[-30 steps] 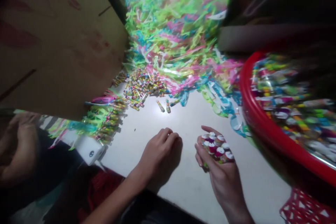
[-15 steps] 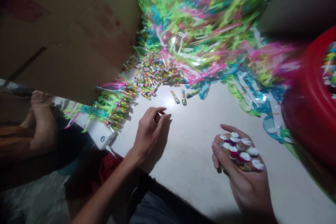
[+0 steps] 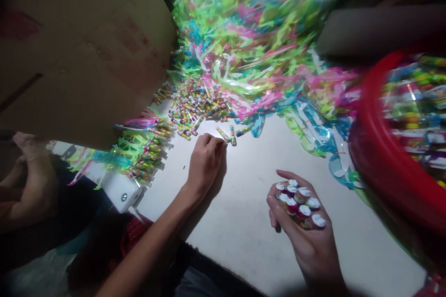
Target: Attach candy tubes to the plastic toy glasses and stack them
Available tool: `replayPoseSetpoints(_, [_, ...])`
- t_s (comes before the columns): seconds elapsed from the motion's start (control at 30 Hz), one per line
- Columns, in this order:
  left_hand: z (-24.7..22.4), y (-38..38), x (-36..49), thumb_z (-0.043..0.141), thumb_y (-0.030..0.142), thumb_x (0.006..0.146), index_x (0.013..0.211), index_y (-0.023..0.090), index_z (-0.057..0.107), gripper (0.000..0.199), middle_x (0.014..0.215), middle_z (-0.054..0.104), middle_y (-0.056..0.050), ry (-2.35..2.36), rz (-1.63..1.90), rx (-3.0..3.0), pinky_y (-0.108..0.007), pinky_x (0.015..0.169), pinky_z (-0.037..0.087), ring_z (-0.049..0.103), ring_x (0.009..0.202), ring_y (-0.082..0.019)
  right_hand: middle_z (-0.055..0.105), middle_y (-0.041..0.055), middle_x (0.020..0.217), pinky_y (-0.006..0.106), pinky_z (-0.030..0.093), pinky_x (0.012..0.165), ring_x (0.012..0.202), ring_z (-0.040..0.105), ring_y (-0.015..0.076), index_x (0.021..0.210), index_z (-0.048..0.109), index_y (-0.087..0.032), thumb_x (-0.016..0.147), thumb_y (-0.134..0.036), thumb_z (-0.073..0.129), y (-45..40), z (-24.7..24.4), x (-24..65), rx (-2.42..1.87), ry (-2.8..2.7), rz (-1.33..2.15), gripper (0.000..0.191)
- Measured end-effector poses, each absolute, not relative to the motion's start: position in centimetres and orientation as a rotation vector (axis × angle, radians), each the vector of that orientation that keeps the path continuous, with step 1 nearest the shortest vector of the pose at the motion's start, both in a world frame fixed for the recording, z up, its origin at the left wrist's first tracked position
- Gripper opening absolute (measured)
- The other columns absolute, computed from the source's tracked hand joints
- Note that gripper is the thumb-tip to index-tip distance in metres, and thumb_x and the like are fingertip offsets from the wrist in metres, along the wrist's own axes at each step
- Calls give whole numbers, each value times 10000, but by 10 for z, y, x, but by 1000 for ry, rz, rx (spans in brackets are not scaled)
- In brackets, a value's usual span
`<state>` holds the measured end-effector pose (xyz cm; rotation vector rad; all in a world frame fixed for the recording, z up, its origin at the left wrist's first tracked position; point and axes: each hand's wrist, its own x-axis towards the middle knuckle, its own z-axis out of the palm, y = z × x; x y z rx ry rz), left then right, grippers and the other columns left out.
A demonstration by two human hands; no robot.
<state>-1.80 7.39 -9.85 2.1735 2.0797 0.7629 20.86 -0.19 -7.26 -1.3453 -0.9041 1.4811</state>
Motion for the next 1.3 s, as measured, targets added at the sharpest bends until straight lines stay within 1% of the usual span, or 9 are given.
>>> replayPoseSetpoints(0.13, [-96,76,-26,531,239,1085,955,156,681,216,979,654,-87,2072,730,2203,-354,842,499,557,931,-206,656,7,890,278,446,571,628,559,138,1385,605,-281,941,-442,824,-3,-73,209,-1338,-917,1490,521])
replayPoseSetpoints(0.3, [-79,91,-37,581,251,1067,988,169,690,158,1036,672,-75,1923,982,2076,-350,880,505,603,981,-193,668,13,913,281,434,581,644,540,138,1398,612,-281,954,-453,813,-5,-76,208,-1305,-875,1504,517])
replayPoseSetpoints(0.37, [-73,104,-41,580,231,1062,985,171,699,153,1053,678,-77,1837,1010,2065,-338,873,508,615,976,-182,670,10,928,274,432,577,645,538,134,1391,619,-289,952,-453,817,-6,-76,208,-1302,-861,1507,509])
replayPoseSetpoints(0.57, [-77,137,-53,644,205,1010,997,191,761,119,1037,685,-78,1603,859,2193,-325,857,523,640,955,-184,685,1,914,264,457,585,639,560,128,1381,632,-293,941,-430,824,-6,-79,209,-1281,-868,1496,499])
replayPoseSetpoints(0.7, [-72,141,-56,580,131,1000,894,165,771,221,954,679,-68,1464,735,2243,-292,792,495,630,889,-170,694,0,909,279,466,596,650,568,145,1393,635,-288,929,-422,830,-6,-82,210,-1278,-876,1498,520])
replayPoseSetpoints(0.8, [-62,144,-55,547,127,1008,892,167,777,261,948,691,-68,1404,624,2293,-297,807,483,615,884,-172,701,1,898,283,466,599,652,573,150,1399,634,-285,931,-409,827,-6,-83,210,-1274,-892,1499,521])
replayPoseSetpoints(1.03, [-63,156,-52,545,167,1025,769,166,629,270,907,636,-66,1394,344,2583,-318,813,461,545,862,-189,700,-1,938,284,457,603,661,575,144,1400,628,-298,933,-410,831,-6,-81,210,-1265,-885,1519,522])
replayPoseSetpoints(1.17, [-73,153,-52,537,198,1045,828,173,624,235,953,639,-69,1481,390,2567,-335,867,482,548,898,-197,697,2,937,289,454,598,656,571,147,1398,626,-296,941,-433,824,-6,-81,210,-1266,-890,1517,516])
replayPoseSetpoints(1.3, [-66,134,-55,527,172,1043,873,156,648,209,969,644,-81,1570,489,2498,-318,839,489,570,908,-192,701,-1,943,284,443,589,652,576,139,1402,626,-308,936,-433,831,-7,-83,213,-1257,-890,1514,524])
